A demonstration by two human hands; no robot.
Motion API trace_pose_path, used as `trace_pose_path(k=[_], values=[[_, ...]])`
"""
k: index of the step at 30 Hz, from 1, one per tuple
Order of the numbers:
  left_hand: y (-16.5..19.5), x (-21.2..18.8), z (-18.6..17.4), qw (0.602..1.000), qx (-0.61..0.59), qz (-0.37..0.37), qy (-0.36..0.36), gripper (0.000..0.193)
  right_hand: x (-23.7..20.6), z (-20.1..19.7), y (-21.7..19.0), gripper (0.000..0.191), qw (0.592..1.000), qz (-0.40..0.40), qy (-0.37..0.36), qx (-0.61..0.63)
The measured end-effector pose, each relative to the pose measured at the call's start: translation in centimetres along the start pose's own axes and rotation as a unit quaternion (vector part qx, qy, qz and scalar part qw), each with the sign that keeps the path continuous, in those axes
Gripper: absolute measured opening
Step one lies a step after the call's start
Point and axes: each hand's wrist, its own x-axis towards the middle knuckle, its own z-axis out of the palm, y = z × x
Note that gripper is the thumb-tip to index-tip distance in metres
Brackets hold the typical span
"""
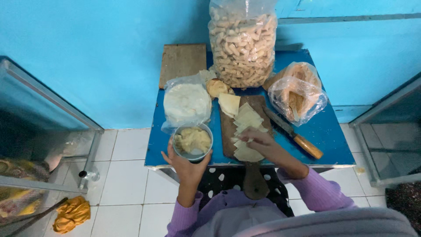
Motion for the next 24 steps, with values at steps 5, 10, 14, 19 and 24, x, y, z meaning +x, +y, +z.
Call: trace_pose_path(k=[5,10,14,19,24], values=[[0.9,0.0,-2.0,0.999,0.034,0.024,0.008,0.124,-3.7,-3.1,-0.2,0.027,0.988,-0.016,0.121,-0.092],[3.4,-3.2,-1.7,0.954,0.031,0.294,0.059,0.081,-5.4,-2.2,-1.0,0.036,0.947,-0.047,0.070,-0.311],[5.8,-3.6,1.5,0.918,-0.114,0.359,-0.126,0.051,-5.0,-0.6,-2.1,0.050,0.902,-0.063,0.033,-0.426],[6.9,-2.3,3.3,0.907,-0.125,0.349,-0.200,0.045,-4.4,0.7,-2.8,0.059,0.812,-0.096,0.066,-0.571],[7.0,-2.5,3.4,0.906,-0.105,0.358,-0.200,0.045,-4.3,0.8,-3.2,0.068,0.714,-0.100,0.032,-0.692]])
